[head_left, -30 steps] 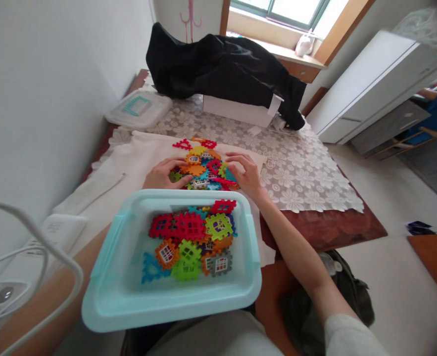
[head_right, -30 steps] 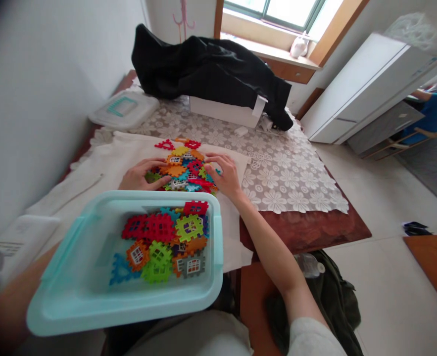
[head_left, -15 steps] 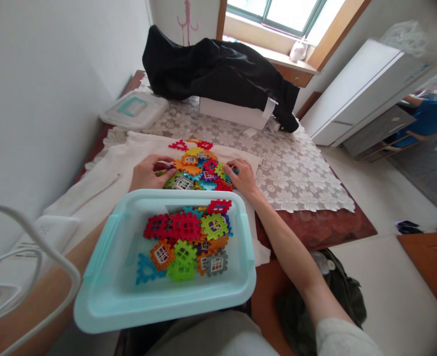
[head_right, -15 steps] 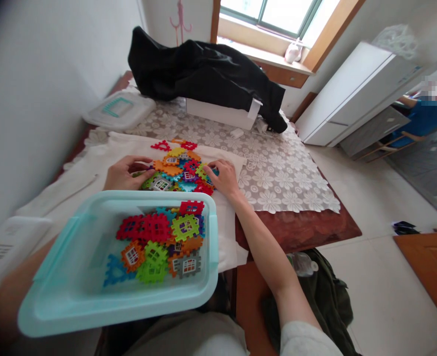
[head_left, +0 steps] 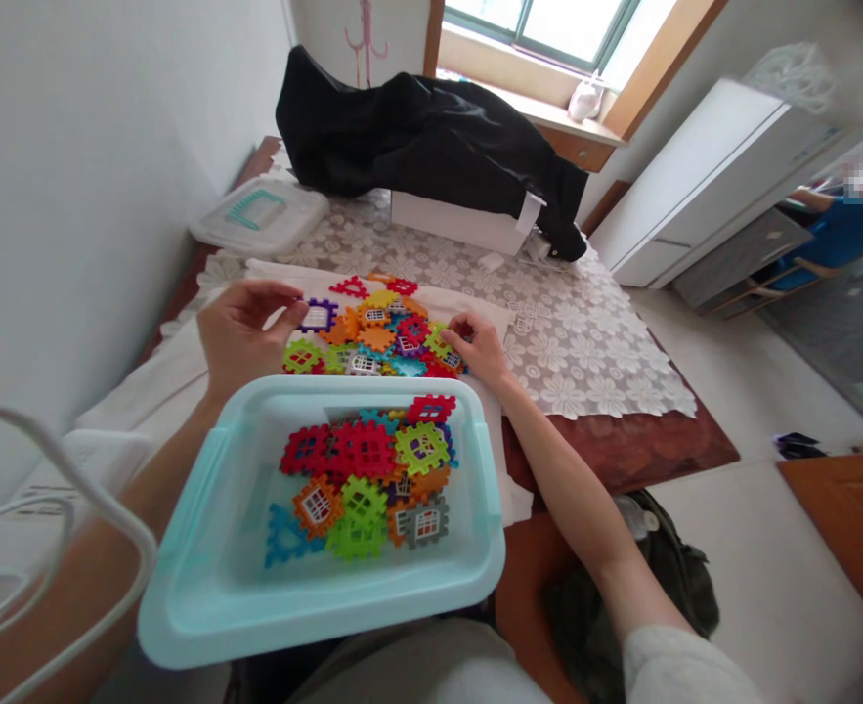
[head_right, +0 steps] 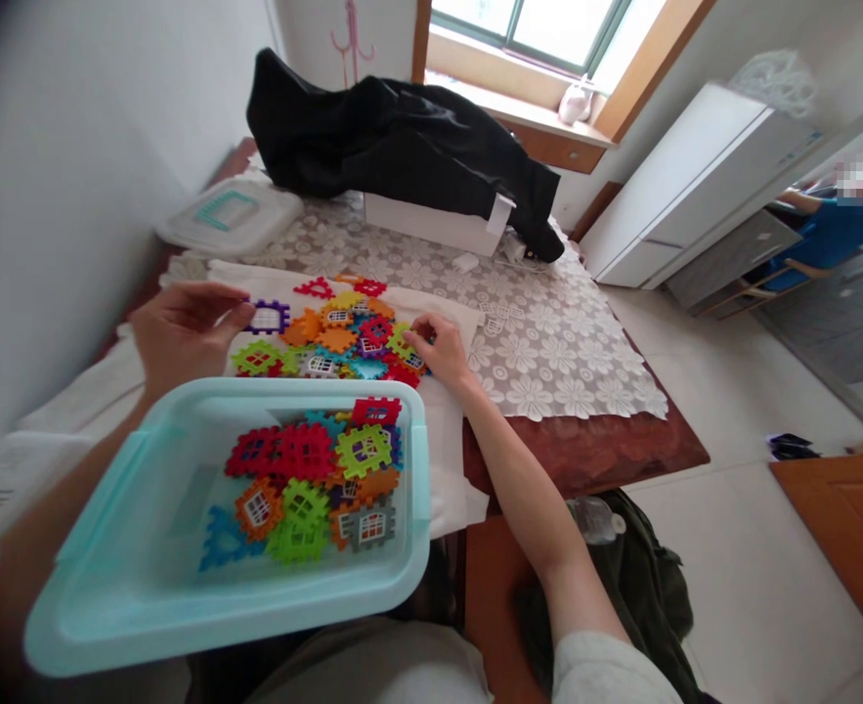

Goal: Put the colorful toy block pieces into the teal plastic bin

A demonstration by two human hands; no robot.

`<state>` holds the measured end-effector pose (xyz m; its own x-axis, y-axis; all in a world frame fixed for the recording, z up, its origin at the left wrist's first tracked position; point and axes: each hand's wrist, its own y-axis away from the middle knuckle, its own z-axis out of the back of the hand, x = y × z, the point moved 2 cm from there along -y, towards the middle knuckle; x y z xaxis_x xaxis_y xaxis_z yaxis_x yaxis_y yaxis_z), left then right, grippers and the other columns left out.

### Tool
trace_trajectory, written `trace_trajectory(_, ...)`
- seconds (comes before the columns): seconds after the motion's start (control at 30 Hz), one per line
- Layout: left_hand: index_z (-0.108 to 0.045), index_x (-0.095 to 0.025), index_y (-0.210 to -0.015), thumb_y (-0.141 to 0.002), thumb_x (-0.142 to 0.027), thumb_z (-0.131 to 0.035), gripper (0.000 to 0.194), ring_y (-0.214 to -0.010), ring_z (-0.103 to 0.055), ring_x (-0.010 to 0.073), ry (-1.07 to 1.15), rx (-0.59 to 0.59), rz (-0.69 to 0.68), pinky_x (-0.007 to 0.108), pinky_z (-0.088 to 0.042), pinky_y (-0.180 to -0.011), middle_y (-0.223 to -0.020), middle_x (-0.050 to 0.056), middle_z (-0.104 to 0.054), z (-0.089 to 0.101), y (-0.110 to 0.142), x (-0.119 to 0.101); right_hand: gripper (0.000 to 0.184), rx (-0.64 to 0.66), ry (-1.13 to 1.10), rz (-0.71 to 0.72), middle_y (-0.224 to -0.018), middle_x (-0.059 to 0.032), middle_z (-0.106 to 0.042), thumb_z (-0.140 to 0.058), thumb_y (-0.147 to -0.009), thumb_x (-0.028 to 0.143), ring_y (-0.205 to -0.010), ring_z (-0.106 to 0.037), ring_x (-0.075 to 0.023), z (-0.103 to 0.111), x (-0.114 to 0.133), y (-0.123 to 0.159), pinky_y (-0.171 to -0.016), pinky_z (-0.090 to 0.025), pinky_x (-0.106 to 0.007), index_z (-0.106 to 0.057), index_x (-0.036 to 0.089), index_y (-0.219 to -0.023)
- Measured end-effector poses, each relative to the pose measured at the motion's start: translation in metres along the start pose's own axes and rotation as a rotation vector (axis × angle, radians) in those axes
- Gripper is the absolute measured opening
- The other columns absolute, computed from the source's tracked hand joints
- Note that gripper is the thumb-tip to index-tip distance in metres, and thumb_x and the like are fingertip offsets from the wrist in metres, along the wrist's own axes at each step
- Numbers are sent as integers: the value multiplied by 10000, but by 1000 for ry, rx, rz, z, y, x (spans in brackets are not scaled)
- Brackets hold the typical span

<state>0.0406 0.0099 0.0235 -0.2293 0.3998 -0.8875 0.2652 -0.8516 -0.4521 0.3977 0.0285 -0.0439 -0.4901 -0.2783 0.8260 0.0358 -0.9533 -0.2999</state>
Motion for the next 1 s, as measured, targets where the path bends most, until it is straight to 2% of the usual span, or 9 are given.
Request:
trace_trajectory(0.07, -777, -236, -936, -725, -331, -1012, 330, -885, -773, 207, 152, -16, 86, 462, -712, -1028, -957, 25, -824, 4, -3, -9, 423, -10, -25, -13, -802, -11, -700, -796, -944, 664, -780, -615, -211, 1, -2, 0, -775, -541, -385, -694, 260, -875)
trace_trajectory(0.2, -749, -311, -917, -705, -346, -1054, 373, -986, -788, 248, 402, 134, 293, 564, -691, -1145, -1054, 14, -791, 10, 1, -31, 502, -62, -22, -15, -806, -21, -674, -745, -944, 760, -788, -594, -215, 3, -3, 0, -770, -521, -386, -656, 273, -860)
trace_trajectory(0.27, -764, -327, -885, -648, -316, -1095, 408, -918, -764, 244, 447, 210, 324, 624, -698, -1151, -1019, 6, -773, 12, 7, -43, 505, -93, -18, -13, -811, -25, -667, -731, -952, 764, -784, -590, -214, 3, -3, 0, -763, -521, -387, -637, 277, -858)
trace_trajectory(0.37, -775, -317, -794, -539, -315, -1158, 459, -771, -730, 235, 432, 407, 362, 698, -730, -1069, -825, -3, -739, 12, 14, -53, 489, -133, -39, -14, -810, -25, -665, -737, -948, 747, -779, -595, -214, 2, -3, 0, -746, -523, -385, -638, 275, -868)
trace_trajectory(0.47, -801, -323, -773, -548, -399, -1178, 446, -698, -723, 239, 388, 501, 369, 720, -722, -1049, -693, -14, -706, 14, 14, -52, 484, -148, -51, -22, -817, -25, -681, -751, -945, 741, -786, -607, -216, 1, -1, 0, -752, -539, -386, -644, 275, -873)
trace_trajectory(0.6, -837, -335, -824, -621, -461, -1144, 389, -731, -741, 270, 386, 524, 381, 724, -689, -1073, -691, 10, -746, 16, 14, -42, 476, -177, -70, -2, -823, -32, -699, -787, -941, 728, -814, -622, -228, 1, 7, 2, -789, -577, -404, -652, 278, -864)
trace_trajectory(0.77, -832, -308, -882, -793, -480, -943, 223, -827, -798, 310, 430, 473, 398, 678, -700, -1050, -781, 66, -809, 10, 17, -26, 591, -220, -231, 7, -840, -27, -686, -824, -860, 852, -814, -625, -221, 6, 27, 3, -796, -587, -404, -640, 291, -879)
trace_trajectory(0.9, -789, -245, -961, -867, -565, -849, 338, -894, -846, 322, 90, 397, 289, 602, -727, -989, -906, 109, -871, 5, 13, -10, 665, -60, -580, -2, -771, 22, -620, -919, -761, 884, -697, -554, -171, 9, 54, 12, -668, -502, -342, -619, 300, -866)
trace_trajectory(1.0, -843, -186, -1056, -886, -539, -878, 392, -1154, -830, 403, -139, 374, 197, 669, -602, -1201, -1130, 176, -906, 2, 12, 1, 614, 164, -782, 41, -790, 22, -658, -1016, -744, 773, -733, -580, -165, 7, 77, 22, -687, -499, -317, -655, 283, -821)
